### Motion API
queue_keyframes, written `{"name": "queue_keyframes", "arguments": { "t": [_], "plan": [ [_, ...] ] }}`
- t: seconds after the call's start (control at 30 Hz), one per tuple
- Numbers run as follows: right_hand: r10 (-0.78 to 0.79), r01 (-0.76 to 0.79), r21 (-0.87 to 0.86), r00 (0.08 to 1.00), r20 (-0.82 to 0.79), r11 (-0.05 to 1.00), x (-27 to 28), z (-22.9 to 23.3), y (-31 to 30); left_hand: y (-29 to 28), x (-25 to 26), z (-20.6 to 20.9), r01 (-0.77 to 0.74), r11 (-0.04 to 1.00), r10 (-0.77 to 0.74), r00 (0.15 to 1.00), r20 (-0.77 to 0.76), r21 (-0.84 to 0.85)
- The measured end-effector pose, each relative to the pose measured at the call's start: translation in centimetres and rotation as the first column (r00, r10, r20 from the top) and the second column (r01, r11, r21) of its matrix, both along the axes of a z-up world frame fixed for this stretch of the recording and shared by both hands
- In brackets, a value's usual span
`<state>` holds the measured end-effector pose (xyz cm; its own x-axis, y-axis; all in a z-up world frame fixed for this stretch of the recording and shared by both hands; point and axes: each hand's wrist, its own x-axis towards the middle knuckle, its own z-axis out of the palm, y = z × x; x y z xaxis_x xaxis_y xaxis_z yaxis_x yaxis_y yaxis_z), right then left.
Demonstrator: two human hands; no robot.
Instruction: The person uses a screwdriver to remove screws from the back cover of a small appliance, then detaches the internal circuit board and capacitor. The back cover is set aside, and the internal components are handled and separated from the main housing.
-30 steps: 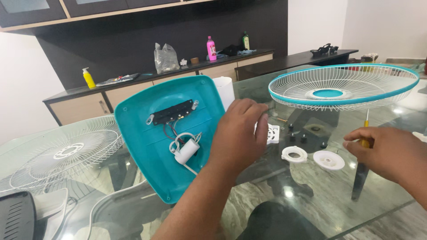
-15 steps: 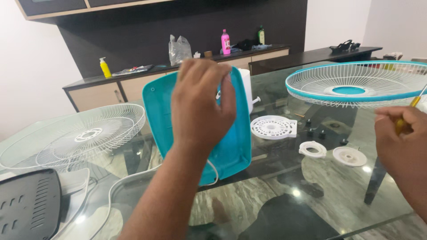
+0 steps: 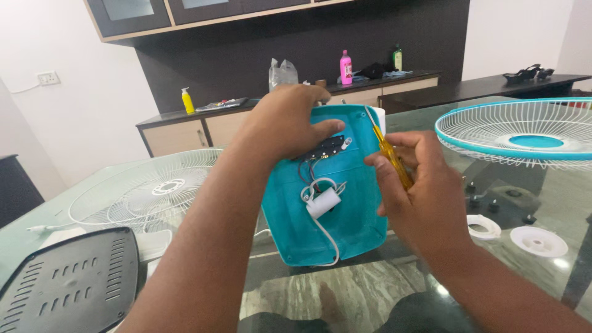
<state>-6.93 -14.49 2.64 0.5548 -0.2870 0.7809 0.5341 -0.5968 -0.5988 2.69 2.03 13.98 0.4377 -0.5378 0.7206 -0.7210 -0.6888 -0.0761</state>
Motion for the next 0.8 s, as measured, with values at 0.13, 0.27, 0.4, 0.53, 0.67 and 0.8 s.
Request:
{"name": "queue_keyframes", "arguments": {
  "t": [0.13,0.27,0.4,0.53,0.67,0.8],
  "plan": [
    [-0.072,0.082,-0.044,0.978,0.197,0.996,0.6,-0.3,0.5,-0.7,-0.7,0.1,-0.174,0.982,0.183,0.970,-0.162,0.070],
    [-0.120,0.165,-0.102,0.928,0.352,0.981,0.6,-1.3,-0.1,-1.0,-1.5,0.5,-0.256,0.964,0.264,0.924,-0.276,0.064],
    [-0.127,0.142,-0.014,0.923,0.365,0.990,0.5,-1.8,-0.2,-1.3,-2.1,0.9,-0.281,0.957,0.288,0.906,-0.309,0.067],
    [-0.113,0.114,0.018,0.935,0.337,0.993,0.3,-2.0,0.4,-1.5,-2.5,1.1,-0.274,0.958,0.285,0.907,-0.310,0.079],
    [-0.144,0.172,-0.041,0.911,0.385,0.984,0.5,-2.1,0.4,-1.8,-2.4,1.0,-0.304,0.946,0.324,0.884,-0.336,0.111],
    [-0.140,0.136,0.033,0.948,0.284,0.990,0.5,-2.1,0.5,-1.8,-2.5,1.0,-0.286,0.950,0.309,0.910,-0.277,0.122]
  ]
}}
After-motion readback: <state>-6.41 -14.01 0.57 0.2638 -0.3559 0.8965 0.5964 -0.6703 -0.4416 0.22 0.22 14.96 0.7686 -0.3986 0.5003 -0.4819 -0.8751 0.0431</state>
